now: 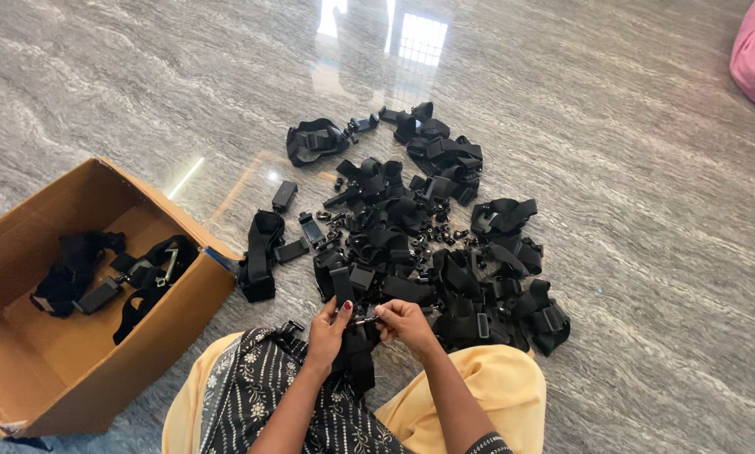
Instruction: The person sits on the floor and assembles black straps by attaching small metal components to them. The person handles the straps and components by hand, placing finished items into a cardboard box.
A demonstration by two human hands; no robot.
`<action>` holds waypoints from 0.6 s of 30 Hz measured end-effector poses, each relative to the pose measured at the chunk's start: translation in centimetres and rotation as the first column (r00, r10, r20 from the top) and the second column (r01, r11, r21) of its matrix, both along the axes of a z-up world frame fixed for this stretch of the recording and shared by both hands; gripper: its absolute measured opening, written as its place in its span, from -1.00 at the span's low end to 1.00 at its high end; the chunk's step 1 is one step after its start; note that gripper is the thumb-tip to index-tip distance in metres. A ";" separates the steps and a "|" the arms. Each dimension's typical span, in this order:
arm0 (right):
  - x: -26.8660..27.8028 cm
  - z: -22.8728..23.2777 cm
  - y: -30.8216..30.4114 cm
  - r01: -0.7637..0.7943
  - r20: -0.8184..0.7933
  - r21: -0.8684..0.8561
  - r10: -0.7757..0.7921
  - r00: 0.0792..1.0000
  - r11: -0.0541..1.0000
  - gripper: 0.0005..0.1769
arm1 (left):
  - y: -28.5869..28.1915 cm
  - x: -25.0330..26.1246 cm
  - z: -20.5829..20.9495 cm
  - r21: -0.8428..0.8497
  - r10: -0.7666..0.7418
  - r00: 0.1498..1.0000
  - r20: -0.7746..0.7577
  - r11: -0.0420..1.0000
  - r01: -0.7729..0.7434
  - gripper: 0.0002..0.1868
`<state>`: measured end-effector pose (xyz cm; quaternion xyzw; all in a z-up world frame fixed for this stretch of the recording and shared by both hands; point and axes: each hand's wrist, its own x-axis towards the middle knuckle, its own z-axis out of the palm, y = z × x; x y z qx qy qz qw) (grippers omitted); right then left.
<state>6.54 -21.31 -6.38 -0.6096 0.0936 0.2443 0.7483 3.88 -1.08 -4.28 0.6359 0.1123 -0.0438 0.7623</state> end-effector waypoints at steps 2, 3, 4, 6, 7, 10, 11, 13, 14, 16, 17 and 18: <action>0.0 0.2 0.0 -0.016 0.111 0.014 0.014 0.994 1.000 -0.81 | 0.1 0.0 0.0 -0.006 0.007 0.999 -0.037 1.000 -0.007 -0.53; 0.0 0.3 0.1 -0.025 0.166 0.020 0.021 0.986 0.999 -0.82 | 0.2 0.0 0.0 -0.009 0.010 0.998 -0.056 1.000 -0.011 -0.54; 0.0 0.4 0.1 -0.016 0.158 0.054 0.007 0.987 0.998 -0.81 | 0.2 0.0 0.0 -0.029 0.009 0.998 -0.055 1.000 -0.011 -0.54; 0.0 0.3 0.1 0.003 0.137 0.121 -0.020 0.990 0.993 -0.79 | 0.3 0.0 -0.1 -0.071 0.007 0.999 -0.053 0.997 -0.010 -0.55; 0.0 0.2 0.2 0.023 0.092 0.105 -0.033 0.995 0.994 -0.78 | 0.3 0.0 -0.2 -0.071 0.003 0.999 -0.043 0.997 -0.006 -0.54; 0.0 -0.5 0.3 0.026 -0.018 0.045 -0.025 1.000 0.999 -0.74 | 0.2 0.1 -0.4 -0.062 -0.004 1.000 -0.003 0.998 0.004 -0.53; 0.0 -0.7 0.3 -0.009 -0.037 0.020 0.010 0.999 1.000 -0.67 | 0.1 0.1 -0.4 -0.052 -0.002 1.000 0.019 0.999 0.003 -0.53; 0.2 -0.9 0.2 -0.047 -0.045 -0.006 0.047 0.998 0.999 -0.62 | 0.1 0.2 -0.2 -0.023 -0.003 1.000 0.004 1.000 0.003 -0.51; 0.1 -0.9 0.1 -0.049 -0.036 -0.009 0.049 0.998 0.999 -0.67 | 0.3 0.0 -0.1 -0.004 -0.005 0.999 -0.035 1.000 0.005 -0.51; -0.1 -0.6 -0.1 -0.043 0.025 0.025 0.043 0.999 0.999 -0.77 | 0.4 -0.1 0.2 -0.002 -0.002 0.997 -0.078 1.000 0.002 -0.49; -0.2 -0.4 -0.2 -0.039 0.076 0.062 0.034 0.997 0.997 -0.79 | 0.4 -0.1 0.3 -0.019 0.003 0.997 -0.082 1.000 -0.005 -0.49; -0.2 -0.1 -0.1 -0.040 0.127 0.101 0.027 0.992 0.994 -0.78 | 0.5 -0.1 0.4 -0.035 0.011 0.996 -0.086 0.999 -0.014 -0.48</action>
